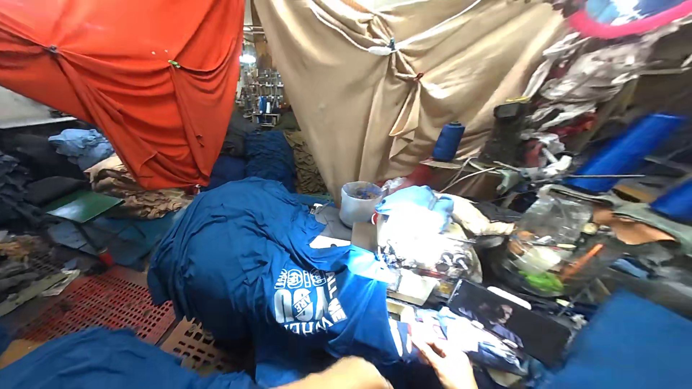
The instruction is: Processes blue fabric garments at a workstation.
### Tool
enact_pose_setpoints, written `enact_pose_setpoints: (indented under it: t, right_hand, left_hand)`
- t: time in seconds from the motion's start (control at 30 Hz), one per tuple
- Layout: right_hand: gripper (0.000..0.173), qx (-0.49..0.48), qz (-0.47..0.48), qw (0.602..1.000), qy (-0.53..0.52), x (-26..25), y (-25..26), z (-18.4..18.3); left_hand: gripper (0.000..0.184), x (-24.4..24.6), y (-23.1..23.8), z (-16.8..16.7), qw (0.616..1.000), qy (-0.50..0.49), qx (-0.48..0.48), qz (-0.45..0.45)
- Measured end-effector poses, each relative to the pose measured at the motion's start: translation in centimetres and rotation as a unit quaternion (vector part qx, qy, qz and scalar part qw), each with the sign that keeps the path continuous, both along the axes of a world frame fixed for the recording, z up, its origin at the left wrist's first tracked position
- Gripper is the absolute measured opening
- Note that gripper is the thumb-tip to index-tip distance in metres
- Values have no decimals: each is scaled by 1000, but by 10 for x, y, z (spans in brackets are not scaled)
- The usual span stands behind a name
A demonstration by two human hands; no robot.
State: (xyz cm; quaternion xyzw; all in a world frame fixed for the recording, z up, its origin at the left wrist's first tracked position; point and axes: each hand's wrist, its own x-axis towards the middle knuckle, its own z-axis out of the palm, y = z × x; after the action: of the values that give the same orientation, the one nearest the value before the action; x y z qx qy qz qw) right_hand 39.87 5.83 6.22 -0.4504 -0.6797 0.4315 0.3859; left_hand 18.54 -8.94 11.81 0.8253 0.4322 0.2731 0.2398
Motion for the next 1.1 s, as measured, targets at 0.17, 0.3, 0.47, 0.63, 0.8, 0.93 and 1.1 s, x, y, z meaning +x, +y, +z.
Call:
enact_pose_setpoints:
  t: [0.17,0.3,0.47,0.63,0.8,0.93,1.1]
  right_hand:
    - [23,29,-20,998,-44,-36,25,10]
    - [25,-19,7,999,-45,-70,35,8]
    - [26,-12,46,998,-49,-81,37,4]
    - [18,-64,64,996,4,-65,23,7]
    - [18,-91,72,993,8,-53,13,0]
    - [16,-85,52,995,22,-59,17,8]
    - [18,-61,39,997,20,-63,26,7]
  left_hand:
    - [26,-65,78,44,980,-45,106,163]
    - [33,-75,137,62,972,13,48,229]
    - [39,-71,176,50,970,112,8,216]
    - [43,-66,166,29,964,136,75,215]
    - [41,-62,159,13,950,143,148,233]
    - [43,-63,166,15,952,146,116,244]
    - [41,-66,176,13,951,133,124,249]
